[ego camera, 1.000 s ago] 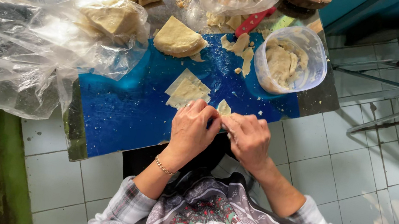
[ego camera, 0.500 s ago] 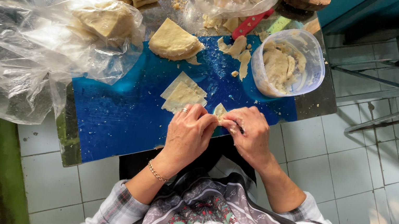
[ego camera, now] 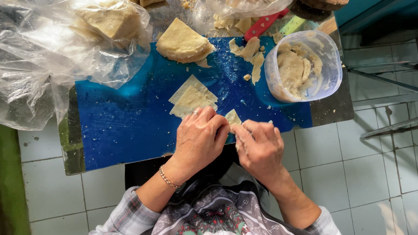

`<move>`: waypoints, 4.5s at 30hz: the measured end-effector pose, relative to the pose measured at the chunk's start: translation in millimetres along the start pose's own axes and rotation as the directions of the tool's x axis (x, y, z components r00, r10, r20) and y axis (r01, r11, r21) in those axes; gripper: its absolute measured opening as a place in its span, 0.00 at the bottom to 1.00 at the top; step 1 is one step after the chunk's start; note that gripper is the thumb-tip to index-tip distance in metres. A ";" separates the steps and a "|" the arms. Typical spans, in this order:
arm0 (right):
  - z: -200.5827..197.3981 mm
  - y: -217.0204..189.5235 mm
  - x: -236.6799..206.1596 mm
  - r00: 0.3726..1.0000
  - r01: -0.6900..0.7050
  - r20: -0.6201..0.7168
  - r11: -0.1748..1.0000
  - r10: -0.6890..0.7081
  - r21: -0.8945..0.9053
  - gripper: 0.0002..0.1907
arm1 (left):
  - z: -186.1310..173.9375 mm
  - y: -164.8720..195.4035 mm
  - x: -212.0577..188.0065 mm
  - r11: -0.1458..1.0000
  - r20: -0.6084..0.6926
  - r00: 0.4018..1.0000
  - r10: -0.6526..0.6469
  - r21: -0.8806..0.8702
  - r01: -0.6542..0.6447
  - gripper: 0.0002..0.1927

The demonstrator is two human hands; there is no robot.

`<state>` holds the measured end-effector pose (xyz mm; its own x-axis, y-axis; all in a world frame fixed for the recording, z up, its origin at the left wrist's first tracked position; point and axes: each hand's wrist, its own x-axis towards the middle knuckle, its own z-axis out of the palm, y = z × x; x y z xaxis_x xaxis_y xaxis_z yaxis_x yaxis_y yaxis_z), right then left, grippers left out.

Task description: The person tears pieces from a block of dough and flattens them into triangular pieces on a blue board, occasionally dipping a piece into a plastic container and sprinkling a powdery substance from a bag over the shaped pieces. Shaped pieces accumulate on the board.

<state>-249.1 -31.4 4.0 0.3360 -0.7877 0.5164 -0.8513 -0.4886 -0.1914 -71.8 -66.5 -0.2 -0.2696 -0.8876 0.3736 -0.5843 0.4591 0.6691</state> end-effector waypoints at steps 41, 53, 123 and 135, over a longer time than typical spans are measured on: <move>-0.2 1.1 52.2 0.995 -0.055 0.084 0.998 0.059 -0.044 0.19 | -58.4 -28.4 -11.1 0.998 -0.170 0.985 -0.007 0.064 0.019 0.11; 125.3 16.6 283.3 0.987 0.111 -0.143 0.951 -0.072 0.289 0.06 | -68.9 -43.9 -29.8 0.996 -0.148 0.987 0.061 0.074 -0.051 0.09; 19.8 12.5 88.9 0.994 0.091 0.059 0.995 -0.093 0.038 0.04 | -47.8 -48.9 -19.5 0.934 -0.052 0.984 0.170 0.327 -0.144 0.19; 25.9 16.4 88.8 0.993 -0.011 0.119 0.990 -0.006 0.142 0.04 | -50.5 -47.2 -20.8 0.913 -0.039 0.982 0.182 0.377 -0.154 0.21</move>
<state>-222.8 -119.1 25.1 0.3871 -0.8235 0.4147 -0.7890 -0.5286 -0.3133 0.0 -67.8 -7.1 -0.3415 -0.7869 0.5140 -0.7806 0.5421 0.3112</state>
